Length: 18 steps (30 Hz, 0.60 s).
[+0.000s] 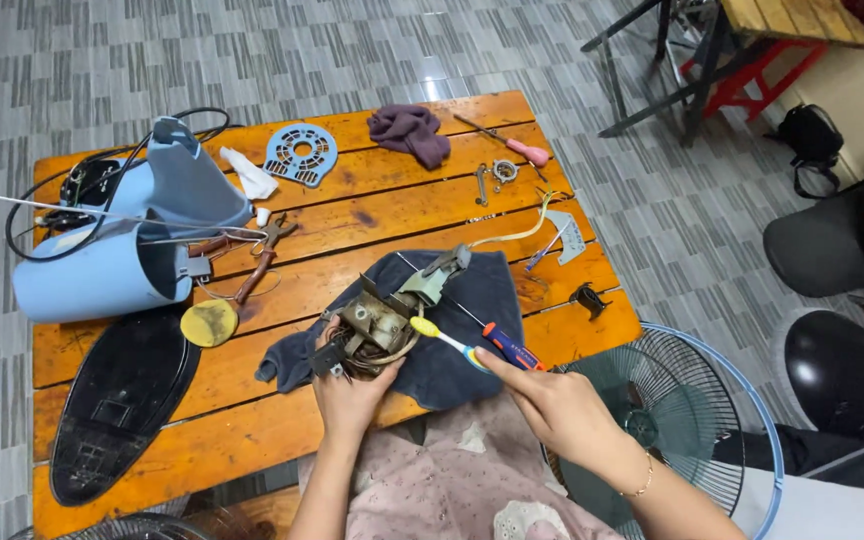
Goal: Cleaning a fan motor assembly using a toothbrush and screwdriver on a wooden workbench
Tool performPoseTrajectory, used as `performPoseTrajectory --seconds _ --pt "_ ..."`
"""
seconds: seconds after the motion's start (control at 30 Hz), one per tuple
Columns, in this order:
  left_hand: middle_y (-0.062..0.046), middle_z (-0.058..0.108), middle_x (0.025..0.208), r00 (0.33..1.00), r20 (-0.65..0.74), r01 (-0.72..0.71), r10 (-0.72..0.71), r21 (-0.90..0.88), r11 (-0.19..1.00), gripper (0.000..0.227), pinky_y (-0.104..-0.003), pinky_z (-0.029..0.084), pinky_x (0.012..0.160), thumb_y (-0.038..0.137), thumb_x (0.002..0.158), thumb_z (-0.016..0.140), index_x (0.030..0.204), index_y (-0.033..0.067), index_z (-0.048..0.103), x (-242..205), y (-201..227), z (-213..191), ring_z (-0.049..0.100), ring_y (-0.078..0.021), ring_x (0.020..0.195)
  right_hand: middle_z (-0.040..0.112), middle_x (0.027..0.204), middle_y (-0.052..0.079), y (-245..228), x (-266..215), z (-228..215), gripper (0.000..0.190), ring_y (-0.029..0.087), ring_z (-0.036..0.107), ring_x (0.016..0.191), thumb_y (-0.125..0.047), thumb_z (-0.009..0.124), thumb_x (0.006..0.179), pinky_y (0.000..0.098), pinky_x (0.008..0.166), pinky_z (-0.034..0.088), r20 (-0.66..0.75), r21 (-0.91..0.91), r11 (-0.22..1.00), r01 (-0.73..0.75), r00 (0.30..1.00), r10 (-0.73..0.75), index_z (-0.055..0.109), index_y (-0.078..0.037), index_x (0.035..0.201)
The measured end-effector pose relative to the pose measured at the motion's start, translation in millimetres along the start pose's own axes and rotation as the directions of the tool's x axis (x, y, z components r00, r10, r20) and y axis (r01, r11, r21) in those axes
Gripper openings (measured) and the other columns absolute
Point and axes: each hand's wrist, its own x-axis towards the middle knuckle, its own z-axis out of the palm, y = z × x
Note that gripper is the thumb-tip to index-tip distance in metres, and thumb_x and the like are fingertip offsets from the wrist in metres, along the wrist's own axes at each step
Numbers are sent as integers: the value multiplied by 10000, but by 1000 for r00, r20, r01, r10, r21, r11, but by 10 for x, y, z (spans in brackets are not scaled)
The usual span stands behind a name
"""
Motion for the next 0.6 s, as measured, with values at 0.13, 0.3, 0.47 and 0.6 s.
performPoseTrajectory --seconds 0.13,0.3,0.47,0.6 --pt "-157 639 1343 998 -57 16 -19 -40 999 943 -409 486 1096 429 605 957 1356 3 576 23 -19 58 627 -325 1266 629 651 142 37 44 113 531 376 615 561 -264 512 1026 425 512 453 -63 9 1000 13 998 -12 449 -372 1542" --pt "-232 631 1273 999 -24 34 -36 -93 995 1008 -553 414 1131 392 497 1020 1323 9 585 73 32 31 616 -452 1223 826 929 83 -68 128 88 563 371 767 751 -192 509 959 442 605 618 -86 18 999 -30 996 32 565 -393 1482" --pt "-171 605 1363 998 53 40 -36 -74 996 921 -430 468 1117 460 687 913 1387 4 525 60 66 -44 590 -329 1294 557 542 31 1 52 153 487 213 540 439 -232 551 1017 364 479 414 -148 -83 996 -18 989 6 534 -341 1492" --pt "-218 619 1308 999 45 11 -8 -71 997 881 -435 468 1112 408 650 940 1326 -27 579 109 36 8 601 -374 1259 764 924 50 -124 -124 -43 423 175 551 527 -116 546 998 293 578 472 -327 226 970 87 945 -8 588 -69 1416"
